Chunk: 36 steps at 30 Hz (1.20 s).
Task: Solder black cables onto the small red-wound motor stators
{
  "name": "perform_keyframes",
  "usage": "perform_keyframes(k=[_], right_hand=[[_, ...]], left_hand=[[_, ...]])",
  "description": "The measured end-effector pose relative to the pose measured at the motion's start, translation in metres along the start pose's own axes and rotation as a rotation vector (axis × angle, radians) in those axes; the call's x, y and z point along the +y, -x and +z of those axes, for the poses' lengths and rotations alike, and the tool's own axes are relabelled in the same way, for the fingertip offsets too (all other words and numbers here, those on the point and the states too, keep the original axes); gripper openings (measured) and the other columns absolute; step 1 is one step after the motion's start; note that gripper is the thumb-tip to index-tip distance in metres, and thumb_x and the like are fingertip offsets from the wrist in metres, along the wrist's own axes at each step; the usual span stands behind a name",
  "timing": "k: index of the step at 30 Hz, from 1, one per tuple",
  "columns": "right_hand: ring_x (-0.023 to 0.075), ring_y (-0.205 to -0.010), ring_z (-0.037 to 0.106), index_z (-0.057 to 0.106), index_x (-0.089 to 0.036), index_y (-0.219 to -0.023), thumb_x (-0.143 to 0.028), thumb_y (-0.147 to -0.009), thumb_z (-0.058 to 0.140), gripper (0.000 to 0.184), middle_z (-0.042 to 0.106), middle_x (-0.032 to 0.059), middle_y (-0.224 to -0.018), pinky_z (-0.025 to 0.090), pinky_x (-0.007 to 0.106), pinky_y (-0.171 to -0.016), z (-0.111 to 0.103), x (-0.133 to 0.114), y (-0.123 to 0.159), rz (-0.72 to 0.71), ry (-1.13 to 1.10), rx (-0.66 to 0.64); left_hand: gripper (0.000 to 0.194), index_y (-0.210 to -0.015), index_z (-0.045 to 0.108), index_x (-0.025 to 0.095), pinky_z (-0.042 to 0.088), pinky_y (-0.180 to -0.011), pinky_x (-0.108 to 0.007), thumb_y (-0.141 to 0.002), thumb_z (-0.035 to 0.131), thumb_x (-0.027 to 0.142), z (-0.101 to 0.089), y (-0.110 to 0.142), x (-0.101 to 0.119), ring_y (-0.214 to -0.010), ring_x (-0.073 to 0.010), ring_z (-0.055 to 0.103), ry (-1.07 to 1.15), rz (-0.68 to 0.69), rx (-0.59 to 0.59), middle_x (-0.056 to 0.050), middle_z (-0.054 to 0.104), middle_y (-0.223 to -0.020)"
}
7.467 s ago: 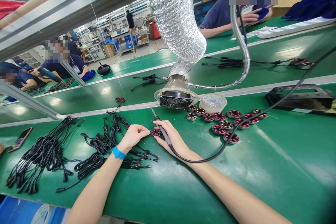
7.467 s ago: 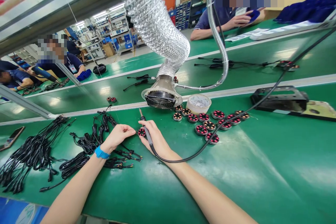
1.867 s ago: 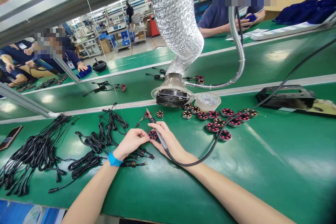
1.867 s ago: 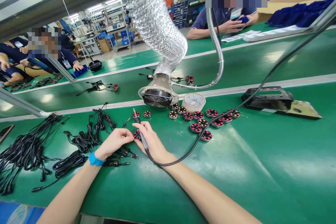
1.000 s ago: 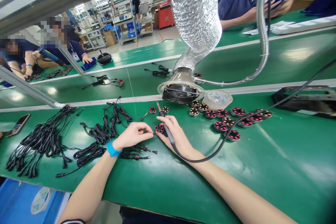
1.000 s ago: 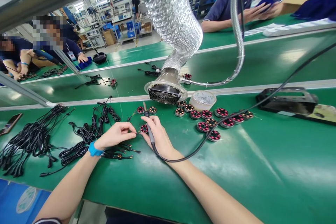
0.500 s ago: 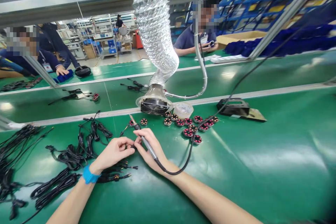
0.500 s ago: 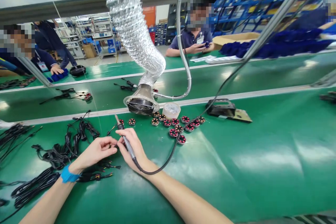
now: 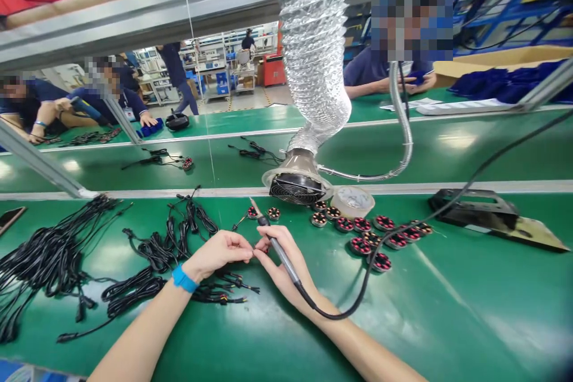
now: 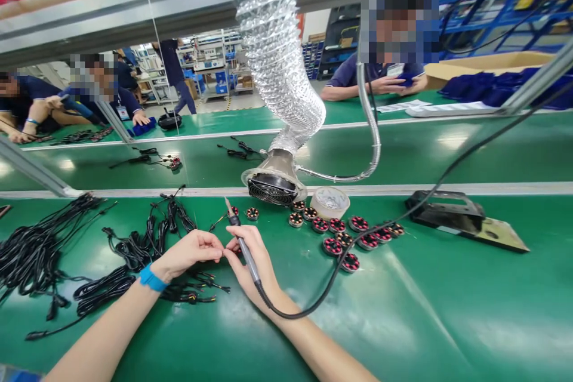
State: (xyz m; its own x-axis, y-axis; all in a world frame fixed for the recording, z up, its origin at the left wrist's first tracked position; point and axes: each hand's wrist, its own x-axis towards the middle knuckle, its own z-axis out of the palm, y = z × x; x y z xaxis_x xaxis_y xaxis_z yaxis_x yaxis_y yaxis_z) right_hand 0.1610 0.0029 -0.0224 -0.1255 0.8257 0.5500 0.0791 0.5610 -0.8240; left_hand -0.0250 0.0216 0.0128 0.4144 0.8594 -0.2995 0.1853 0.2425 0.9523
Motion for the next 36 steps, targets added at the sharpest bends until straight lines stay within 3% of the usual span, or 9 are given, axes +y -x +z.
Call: perform_keyframes(k=[4,9,17,24,36], right_hand=[[0.0129,-0.073,0.065,0.056,-0.028,-0.117,-0.018,-0.087,0.062,0.032,0.056,0.0037,-0.104,0.058,0.031,-0.077,0.002,0.001,0.001,0.068,-0.017,0.025],[0.0110,-0.070,0.065,0.056,-0.027,-0.115,-0.019,-0.086,0.062,0.031,0.055,0.0037,-0.109,0.057,0.030,-0.078,0.004,0.000,0.001,0.106,-0.006,0.065],[0.0178,-0.089,0.065,0.054,-0.028,-0.121,-0.015,-0.084,0.063,0.040,0.058,0.0047,-0.102,0.056,0.036,-0.086,0.001,-0.001,-0.002,-0.033,0.158,0.070],[0.0146,-0.085,0.066,0.054,-0.030,-0.123,-0.011,-0.089,0.054,0.040,0.055,0.0049,-0.107,0.058,0.031,-0.082,0.004,0.007,0.001,-0.076,0.158,0.004],[0.0124,-0.076,0.063,0.055,-0.027,-0.121,-0.006,-0.084,0.051,0.043,0.054,0.0043,-0.105,0.056,0.028,-0.077,0.001,0.002,-0.003,-0.068,0.138,-0.032]], left_hand=[[0.035,-0.073,0.070,0.010,0.041,-0.067,-0.025,-0.059,0.087,0.038,0.004,-0.001,0.000,-0.063,-0.0111,0.054,0.064,0.025,0.096,-0.003,0.066,-0.068],[0.032,-0.075,0.070,0.011,0.042,-0.070,-0.025,-0.066,0.083,0.038,0.006,-0.003,-0.003,-0.066,-0.0109,0.055,0.065,0.141,0.145,-0.002,0.067,-0.071],[0.029,-0.079,0.069,0.010,0.041,-0.070,-0.024,-0.072,0.078,0.037,0.013,-0.002,-0.004,-0.068,-0.0112,0.055,-0.031,0.110,0.097,-0.004,0.068,-0.075],[0.029,-0.075,0.064,0.010,0.037,-0.064,-0.023,-0.077,0.073,0.038,0.018,0.000,-0.010,-0.063,-0.0095,0.048,-0.122,0.136,0.006,0.000,0.060,-0.068],[0.026,-0.080,0.067,0.012,0.041,-0.069,-0.024,-0.081,0.067,0.038,0.009,0.004,0.004,-0.070,-0.0125,0.051,-0.307,0.169,0.072,-0.002,0.062,-0.075]])
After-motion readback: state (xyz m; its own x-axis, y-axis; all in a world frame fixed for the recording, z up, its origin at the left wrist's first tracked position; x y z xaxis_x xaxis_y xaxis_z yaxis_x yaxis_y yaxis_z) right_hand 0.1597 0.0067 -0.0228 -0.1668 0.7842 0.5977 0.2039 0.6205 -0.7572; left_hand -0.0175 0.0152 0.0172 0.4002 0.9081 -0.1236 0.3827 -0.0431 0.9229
